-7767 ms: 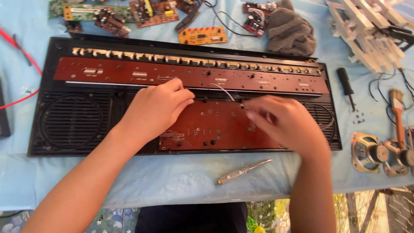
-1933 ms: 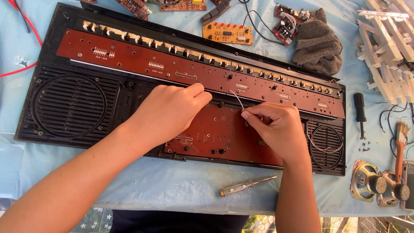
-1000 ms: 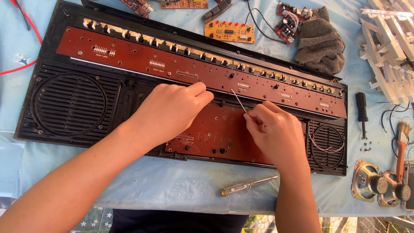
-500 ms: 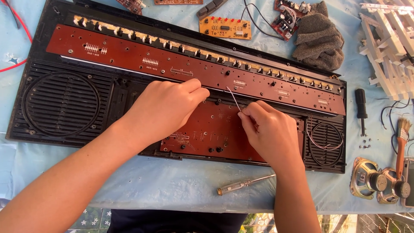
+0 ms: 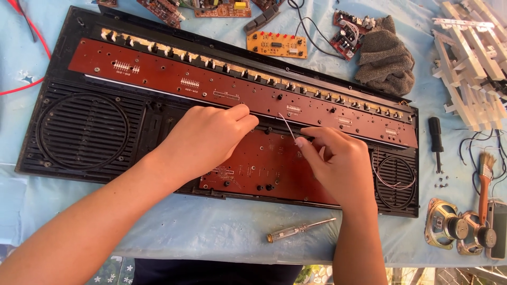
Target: The person repairs an electronic keyboard by manipulating its internal circuitry. They use a screwdriver to adjust components on the circuit board and connect wires to the board. The keyboard is flipped over multiple times to access different sides.
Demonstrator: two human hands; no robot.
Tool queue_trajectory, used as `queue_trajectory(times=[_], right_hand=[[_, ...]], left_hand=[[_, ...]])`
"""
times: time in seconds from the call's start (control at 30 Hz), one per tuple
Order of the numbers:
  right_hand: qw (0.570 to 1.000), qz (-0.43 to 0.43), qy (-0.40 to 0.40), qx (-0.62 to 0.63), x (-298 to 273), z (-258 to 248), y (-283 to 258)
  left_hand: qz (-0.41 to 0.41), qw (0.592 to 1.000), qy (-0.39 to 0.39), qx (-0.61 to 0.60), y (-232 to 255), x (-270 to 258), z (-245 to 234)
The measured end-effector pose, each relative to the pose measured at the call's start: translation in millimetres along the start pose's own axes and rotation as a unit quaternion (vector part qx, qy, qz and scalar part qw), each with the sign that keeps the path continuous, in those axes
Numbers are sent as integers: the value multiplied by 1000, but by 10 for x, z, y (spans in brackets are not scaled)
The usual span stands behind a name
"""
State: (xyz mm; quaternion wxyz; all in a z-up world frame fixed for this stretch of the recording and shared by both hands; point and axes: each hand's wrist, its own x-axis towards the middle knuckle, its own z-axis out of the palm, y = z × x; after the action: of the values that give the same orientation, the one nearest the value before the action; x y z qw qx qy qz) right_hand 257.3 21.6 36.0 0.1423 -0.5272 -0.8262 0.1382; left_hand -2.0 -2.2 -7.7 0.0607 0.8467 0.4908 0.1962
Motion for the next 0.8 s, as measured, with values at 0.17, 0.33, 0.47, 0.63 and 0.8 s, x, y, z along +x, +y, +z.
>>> queue_trajectory(times=[0.17, 0.33, 0.47, 0.63, 0.8], right_hand=[[998, -29, 6, 61, 54, 64, 1], [982, -37, 36, 180, 68, 121, 0], [944, 12, 31, 327, 117, 240, -139], [931, 40, 15, 363, 170, 299, -182], [940, 42, 18, 338, 176, 363, -193]], left_hand=[[1, 1000, 0, -3, -9, 1, 12], [5, 1000, 4, -11, 4, -15, -6], [3, 1000, 14, -9, 10, -23, 16], [11, 1000, 23, 7, 15, -26, 42], [14, 1000, 25, 1, 15, -30, 39]])
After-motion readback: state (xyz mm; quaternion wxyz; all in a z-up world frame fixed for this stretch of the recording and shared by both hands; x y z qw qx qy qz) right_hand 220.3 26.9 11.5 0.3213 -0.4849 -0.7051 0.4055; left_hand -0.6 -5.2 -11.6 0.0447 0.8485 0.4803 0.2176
